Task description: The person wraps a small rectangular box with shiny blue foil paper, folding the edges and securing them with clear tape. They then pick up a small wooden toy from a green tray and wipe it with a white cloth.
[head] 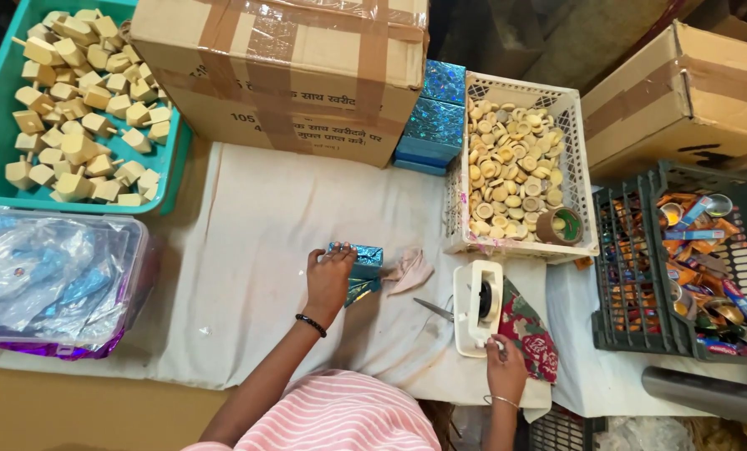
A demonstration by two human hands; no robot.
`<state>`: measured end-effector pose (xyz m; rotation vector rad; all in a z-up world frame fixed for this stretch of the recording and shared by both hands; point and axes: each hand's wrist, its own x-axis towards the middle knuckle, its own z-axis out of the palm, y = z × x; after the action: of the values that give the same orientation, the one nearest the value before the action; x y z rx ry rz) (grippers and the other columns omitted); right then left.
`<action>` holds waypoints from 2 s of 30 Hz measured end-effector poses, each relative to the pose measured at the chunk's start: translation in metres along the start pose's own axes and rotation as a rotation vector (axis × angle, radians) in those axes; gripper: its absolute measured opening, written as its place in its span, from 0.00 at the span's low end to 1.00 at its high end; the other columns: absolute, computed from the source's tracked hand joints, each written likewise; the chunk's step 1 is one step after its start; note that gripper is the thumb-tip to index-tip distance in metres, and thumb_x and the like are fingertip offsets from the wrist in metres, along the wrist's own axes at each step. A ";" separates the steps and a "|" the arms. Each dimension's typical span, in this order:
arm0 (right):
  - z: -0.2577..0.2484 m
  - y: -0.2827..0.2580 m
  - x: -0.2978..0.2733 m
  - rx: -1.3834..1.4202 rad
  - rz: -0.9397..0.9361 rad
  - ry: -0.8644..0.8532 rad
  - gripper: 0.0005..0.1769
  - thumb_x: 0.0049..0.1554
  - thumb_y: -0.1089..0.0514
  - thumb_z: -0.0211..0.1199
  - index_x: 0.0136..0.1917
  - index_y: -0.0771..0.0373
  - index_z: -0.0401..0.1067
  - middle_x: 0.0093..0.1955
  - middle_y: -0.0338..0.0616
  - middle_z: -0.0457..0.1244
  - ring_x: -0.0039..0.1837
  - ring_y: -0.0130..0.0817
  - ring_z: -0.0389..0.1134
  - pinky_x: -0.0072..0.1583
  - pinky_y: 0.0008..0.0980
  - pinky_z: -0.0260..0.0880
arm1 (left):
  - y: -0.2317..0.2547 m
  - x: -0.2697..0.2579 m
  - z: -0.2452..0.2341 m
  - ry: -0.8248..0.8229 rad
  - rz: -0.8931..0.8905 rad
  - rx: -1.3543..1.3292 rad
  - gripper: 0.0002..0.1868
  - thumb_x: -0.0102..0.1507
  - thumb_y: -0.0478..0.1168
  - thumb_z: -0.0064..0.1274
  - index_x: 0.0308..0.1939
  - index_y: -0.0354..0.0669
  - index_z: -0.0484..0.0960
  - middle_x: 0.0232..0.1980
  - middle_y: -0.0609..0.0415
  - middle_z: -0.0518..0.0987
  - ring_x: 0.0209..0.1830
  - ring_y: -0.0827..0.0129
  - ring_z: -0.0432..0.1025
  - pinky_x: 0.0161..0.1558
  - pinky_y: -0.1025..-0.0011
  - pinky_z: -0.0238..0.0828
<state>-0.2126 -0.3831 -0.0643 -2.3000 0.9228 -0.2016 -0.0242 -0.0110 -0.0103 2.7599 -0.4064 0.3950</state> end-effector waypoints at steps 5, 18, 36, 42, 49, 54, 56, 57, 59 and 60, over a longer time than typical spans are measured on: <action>-0.008 0.001 0.018 -0.042 0.004 -0.093 0.16 0.57 0.47 0.69 0.54 0.57 0.81 0.51 0.50 0.71 0.48 0.40 0.71 0.54 0.36 0.70 | 0.001 -0.007 -0.005 0.019 0.006 -0.030 0.16 0.61 0.31 0.49 0.50 0.45 0.85 0.58 0.54 0.83 0.61 0.68 0.75 0.61 0.58 0.62; -0.027 0.020 0.021 0.629 0.534 -0.356 0.21 0.54 0.51 0.70 0.59 0.59 0.77 0.50 0.34 0.69 0.55 0.26 0.67 0.58 0.36 0.66 | 0.002 -0.013 -0.002 0.017 -0.019 -0.100 0.20 0.59 0.27 0.47 0.51 0.46 0.85 0.57 0.55 0.84 0.62 0.68 0.75 0.60 0.58 0.61; -0.019 -0.002 0.006 -0.215 0.280 -0.154 0.24 0.50 0.41 0.73 0.53 0.57 0.84 0.47 0.56 0.74 0.51 0.49 0.75 0.57 0.42 0.72 | 0.003 -0.009 -0.007 -0.009 -0.076 -0.142 0.16 0.60 0.30 0.52 0.49 0.48 0.86 0.56 0.55 0.84 0.62 0.69 0.75 0.60 0.58 0.61; -0.008 -0.003 0.005 -0.499 0.281 -0.024 0.15 0.51 0.41 0.70 0.49 0.46 0.85 0.48 0.49 0.73 0.52 0.51 0.74 0.56 0.50 0.71 | 0.001 -0.010 0.000 0.014 -0.058 -0.140 0.18 0.59 0.29 0.52 0.50 0.48 0.86 0.57 0.56 0.84 0.61 0.69 0.75 0.61 0.58 0.60; -0.016 0.048 -0.003 -0.545 0.270 0.087 0.12 0.51 0.43 0.71 0.47 0.46 0.85 0.45 0.46 0.73 0.48 0.50 0.74 0.50 0.46 0.73 | 0.002 -0.010 -0.001 -0.007 -0.076 -0.163 0.18 0.59 0.29 0.53 0.50 0.48 0.86 0.56 0.56 0.84 0.62 0.69 0.75 0.61 0.56 0.60; -0.033 0.042 -0.007 -0.482 0.216 0.270 0.11 0.55 0.44 0.72 0.47 0.47 0.84 0.42 0.44 0.72 0.44 0.47 0.73 0.44 0.45 0.72 | 0.001 -0.006 -0.005 0.010 -0.065 -0.169 0.18 0.59 0.29 0.54 0.51 0.47 0.86 0.56 0.55 0.84 0.61 0.68 0.75 0.60 0.56 0.60; -0.037 0.026 -0.006 -0.425 0.215 0.277 0.10 0.54 0.44 0.72 0.47 0.48 0.84 0.42 0.43 0.72 0.44 0.47 0.73 0.45 0.44 0.72 | 0.001 -0.006 -0.005 0.007 -0.074 -0.197 0.17 0.59 0.29 0.54 0.51 0.47 0.86 0.56 0.55 0.84 0.62 0.68 0.75 0.59 0.58 0.61; -0.040 0.017 -0.006 -0.369 0.209 0.285 0.10 0.54 0.45 0.72 0.47 0.48 0.84 0.41 0.43 0.72 0.43 0.46 0.73 0.45 0.44 0.72 | 0.001 -0.007 -0.006 0.007 -0.086 -0.225 0.17 0.59 0.30 0.54 0.50 0.47 0.86 0.56 0.55 0.84 0.62 0.68 0.75 0.59 0.59 0.62; -0.040 0.002 -0.003 -0.315 0.212 0.277 0.11 0.55 0.46 0.73 0.49 0.49 0.84 0.41 0.43 0.72 0.43 0.46 0.73 0.46 0.43 0.72 | 0.002 -0.007 -0.006 0.016 -0.084 -0.212 0.17 0.59 0.29 0.54 0.50 0.47 0.86 0.56 0.55 0.84 0.62 0.68 0.75 0.58 0.60 0.63; -0.041 -0.007 -0.002 -0.262 0.214 0.265 0.11 0.55 0.47 0.73 0.50 0.49 0.84 0.40 0.44 0.71 0.43 0.45 0.73 0.47 0.42 0.72 | 0.002 -0.009 -0.006 0.023 -0.084 -0.197 0.17 0.59 0.29 0.54 0.50 0.48 0.86 0.56 0.55 0.84 0.61 0.68 0.75 0.58 0.60 0.63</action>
<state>-0.2251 -0.3988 -0.0283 -2.4257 1.3937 -0.3147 -0.0341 -0.0082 -0.0068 2.5682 -0.3052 0.3466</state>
